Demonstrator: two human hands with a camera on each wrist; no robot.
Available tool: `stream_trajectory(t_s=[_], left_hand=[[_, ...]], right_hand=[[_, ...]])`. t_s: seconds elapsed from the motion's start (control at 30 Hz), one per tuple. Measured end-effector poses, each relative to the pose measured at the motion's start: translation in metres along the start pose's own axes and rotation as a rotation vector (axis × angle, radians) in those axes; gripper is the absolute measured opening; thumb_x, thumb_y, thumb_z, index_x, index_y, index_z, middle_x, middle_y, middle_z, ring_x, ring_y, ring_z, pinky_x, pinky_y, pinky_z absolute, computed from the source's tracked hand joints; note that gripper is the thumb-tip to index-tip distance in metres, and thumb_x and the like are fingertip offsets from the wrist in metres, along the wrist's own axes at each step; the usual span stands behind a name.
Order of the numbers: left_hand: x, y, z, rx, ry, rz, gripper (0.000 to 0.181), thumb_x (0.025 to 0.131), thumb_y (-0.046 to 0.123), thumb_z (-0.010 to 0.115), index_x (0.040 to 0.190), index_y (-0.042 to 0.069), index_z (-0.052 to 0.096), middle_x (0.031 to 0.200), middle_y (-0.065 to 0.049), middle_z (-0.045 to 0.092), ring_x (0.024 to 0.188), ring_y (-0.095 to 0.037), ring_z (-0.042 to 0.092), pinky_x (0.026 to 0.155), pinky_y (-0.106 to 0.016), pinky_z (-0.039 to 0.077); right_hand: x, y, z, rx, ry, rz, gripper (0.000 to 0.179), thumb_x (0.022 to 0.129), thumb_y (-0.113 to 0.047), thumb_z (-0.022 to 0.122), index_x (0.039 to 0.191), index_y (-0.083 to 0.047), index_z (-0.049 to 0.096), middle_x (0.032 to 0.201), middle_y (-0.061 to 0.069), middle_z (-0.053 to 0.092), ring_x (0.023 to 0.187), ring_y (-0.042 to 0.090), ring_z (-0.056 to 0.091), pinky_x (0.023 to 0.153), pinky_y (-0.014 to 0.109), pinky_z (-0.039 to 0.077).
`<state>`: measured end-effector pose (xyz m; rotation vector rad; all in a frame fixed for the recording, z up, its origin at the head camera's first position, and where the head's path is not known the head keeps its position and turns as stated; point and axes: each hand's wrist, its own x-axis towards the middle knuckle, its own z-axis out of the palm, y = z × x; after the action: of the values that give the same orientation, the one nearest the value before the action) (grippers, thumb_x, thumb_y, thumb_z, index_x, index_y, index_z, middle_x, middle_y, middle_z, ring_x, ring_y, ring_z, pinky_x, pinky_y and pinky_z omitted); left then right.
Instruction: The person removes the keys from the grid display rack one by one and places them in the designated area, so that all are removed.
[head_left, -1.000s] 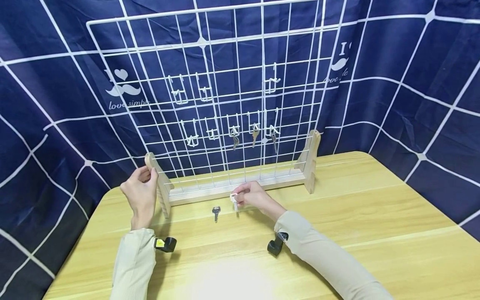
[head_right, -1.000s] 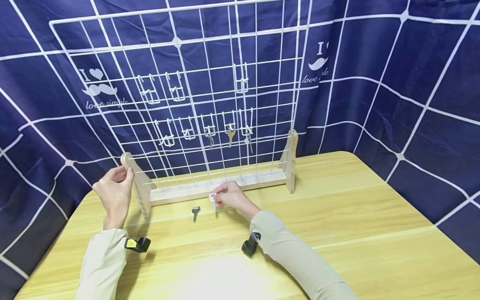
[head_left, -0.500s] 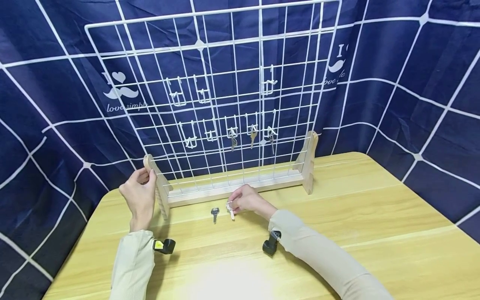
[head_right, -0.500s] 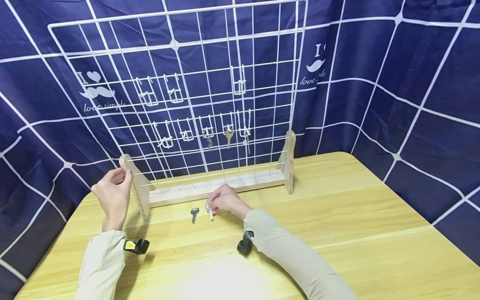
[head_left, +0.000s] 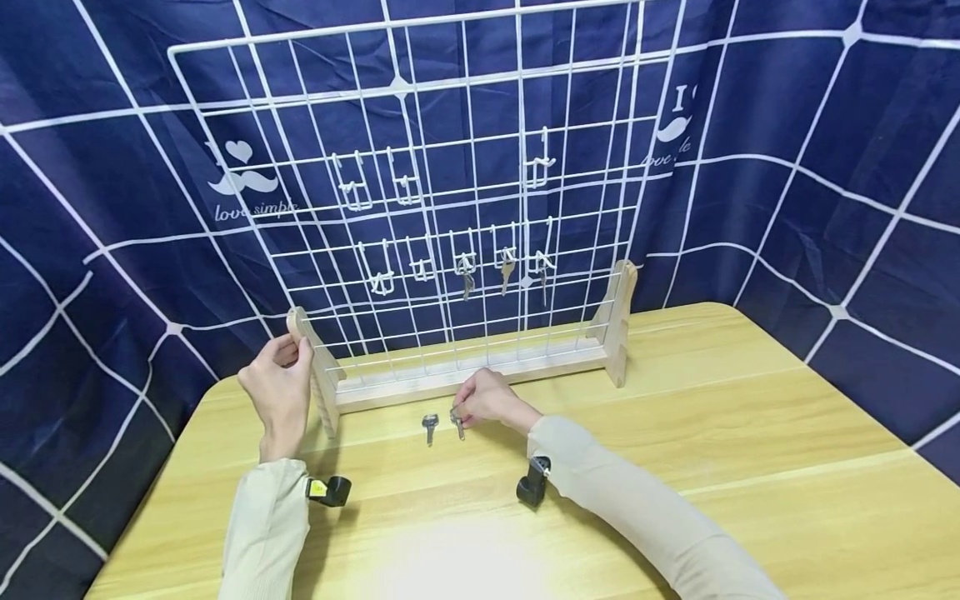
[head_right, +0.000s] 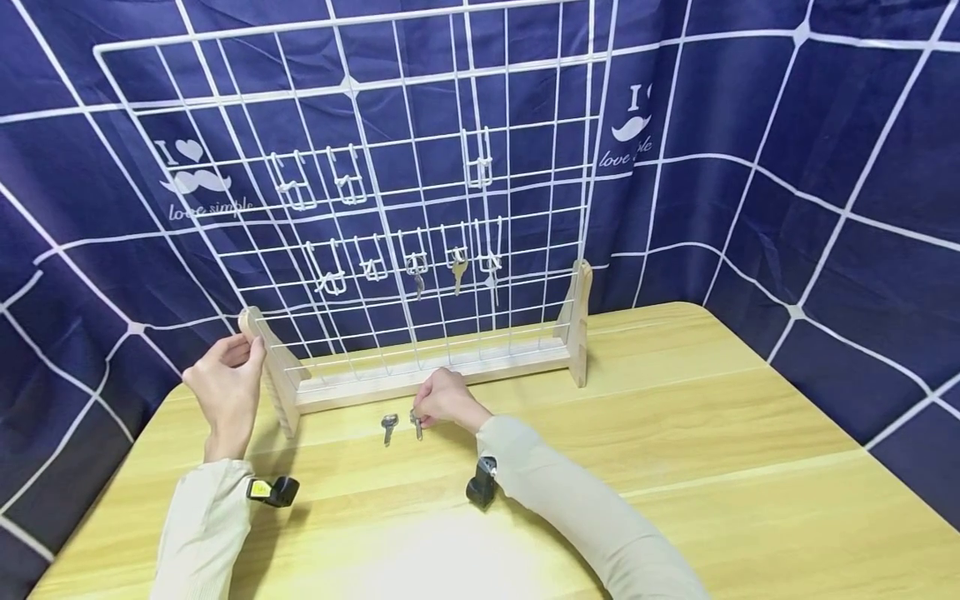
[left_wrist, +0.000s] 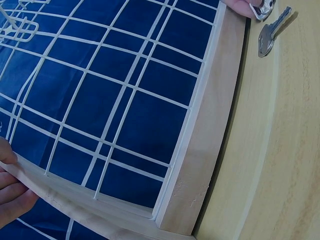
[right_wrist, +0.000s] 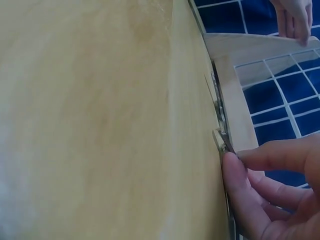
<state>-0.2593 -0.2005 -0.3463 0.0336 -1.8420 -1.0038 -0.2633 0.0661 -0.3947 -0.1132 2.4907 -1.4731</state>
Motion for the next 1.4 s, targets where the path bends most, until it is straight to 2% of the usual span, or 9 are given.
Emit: stream_trajectory(t_s=[0.07, 0.13, 0.43, 0.47, 0.57, 0.67, 0.77, 1.4], left_hand=[[0.0, 0.0002, 0.0, -0.01, -0.002, -0.007, 0.014, 0.082, 0.002, 0.065, 0.088, -0.009, 0.072, 0.076, -0.022, 0.071, 0.064, 0.022, 0.047, 0.063, -0.001, 0.036], [-0.0001, 0.0004, 0.0, -0.015, 0.0, -0.005, 0.014, 0.081, 0.001, 0.065, 0.088, -0.009, 0.072, 0.076, -0.022, 0.071, 0.063, 0.025, 0.045, 0.063, -0.001, 0.036], [-0.0007, 0.0005, 0.0014, -0.006, -0.001, -0.006, 0.015, 0.082, 0.002, 0.065, 0.089, -0.01, 0.072, 0.076, -0.022, 0.071, 0.063, 0.027, 0.044, 0.063, 0.0, 0.035], [-0.0006, 0.0004, 0.0015, -0.002, 0.0, -0.005, 0.015, 0.082, 0.002, 0.065, 0.089, -0.009, 0.072, 0.076, -0.022, 0.071, 0.063, 0.023, 0.048, 0.063, 0.0, 0.035], [-0.0001, 0.0005, 0.0016, -0.004, 0.003, 0.001, 0.015, 0.082, 0.002, 0.065, 0.089, -0.009, 0.072, 0.076, -0.022, 0.071, 0.064, 0.022, 0.048, 0.063, 0.0, 0.035], [0.0001, 0.0004, 0.0014, -0.006, 0.008, 0.006, 0.014, 0.081, 0.001, 0.065, 0.088, -0.009, 0.072, 0.076, -0.022, 0.071, 0.064, 0.021, 0.048, 0.062, 0.0, 0.036], [0.0002, 0.0002, 0.0011, -0.01, 0.008, 0.007, 0.014, 0.082, 0.001, 0.065, 0.088, -0.01, 0.072, 0.076, -0.022, 0.071, 0.064, 0.026, 0.043, 0.062, 0.0, 0.036], [0.0001, 0.0009, 0.0012, -0.03, 0.011, 0.004, 0.014, 0.082, 0.0, 0.064, 0.088, -0.01, 0.072, 0.075, -0.022, 0.07, 0.064, 0.025, 0.045, 0.062, 0.0, 0.037]], right_hand=[[0.0002, -0.001, 0.001, -0.031, 0.005, -0.009, 0.007, 0.073, 0.008, 0.073, 0.078, 0.003, 0.07, 0.069, 0.009, 0.068, 0.053, 0.014, 0.064, 0.056, 0.024, 0.055], [0.0002, -0.0021, 0.0018, -0.062, 0.01, -0.022, 0.007, 0.073, 0.008, 0.073, 0.077, 0.003, 0.07, 0.069, 0.009, 0.068, 0.053, 0.014, 0.065, 0.056, 0.023, 0.054], [-0.0017, -0.0036, 0.0019, -0.161, 0.038, -0.066, 0.009, 0.072, 0.007, 0.076, 0.074, 0.0, 0.07, 0.067, 0.006, 0.066, 0.053, 0.014, 0.064, 0.053, 0.022, 0.053], [-0.0017, -0.0038, 0.002, -0.172, 0.041, -0.066, 0.009, 0.072, 0.006, 0.077, 0.074, 0.0, 0.07, 0.066, 0.006, 0.066, 0.053, 0.014, 0.064, 0.053, 0.021, 0.053], [-0.0021, -0.0044, 0.0022, -0.201, 0.052, -0.065, 0.01, 0.072, 0.005, 0.078, 0.073, -0.001, 0.07, 0.065, 0.005, 0.066, 0.051, 0.013, 0.063, 0.052, 0.021, 0.052], [-0.0025, -0.0051, 0.0026, -0.195, 0.048, -0.064, 0.01, 0.072, 0.005, 0.077, 0.073, 0.0, 0.069, 0.065, 0.006, 0.066, 0.051, 0.013, 0.063, 0.051, 0.021, 0.052], [-0.0034, -0.0057, 0.0028, -0.17, 0.038, -0.069, 0.01, 0.072, 0.006, 0.077, 0.073, 0.001, 0.069, 0.065, 0.007, 0.066, 0.051, 0.014, 0.064, 0.052, 0.022, 0.053], [-0.0076, -0.0052, 0.0038, -0.143, 0.019, -0.103, 0.01, 0.073, 0.007, 0.076, 0.075, 0.003, 0.068, 0.066, 0.008, 0.066, 0.051, 0.015, 0.064, 0.053, 0.022, 0.053]])
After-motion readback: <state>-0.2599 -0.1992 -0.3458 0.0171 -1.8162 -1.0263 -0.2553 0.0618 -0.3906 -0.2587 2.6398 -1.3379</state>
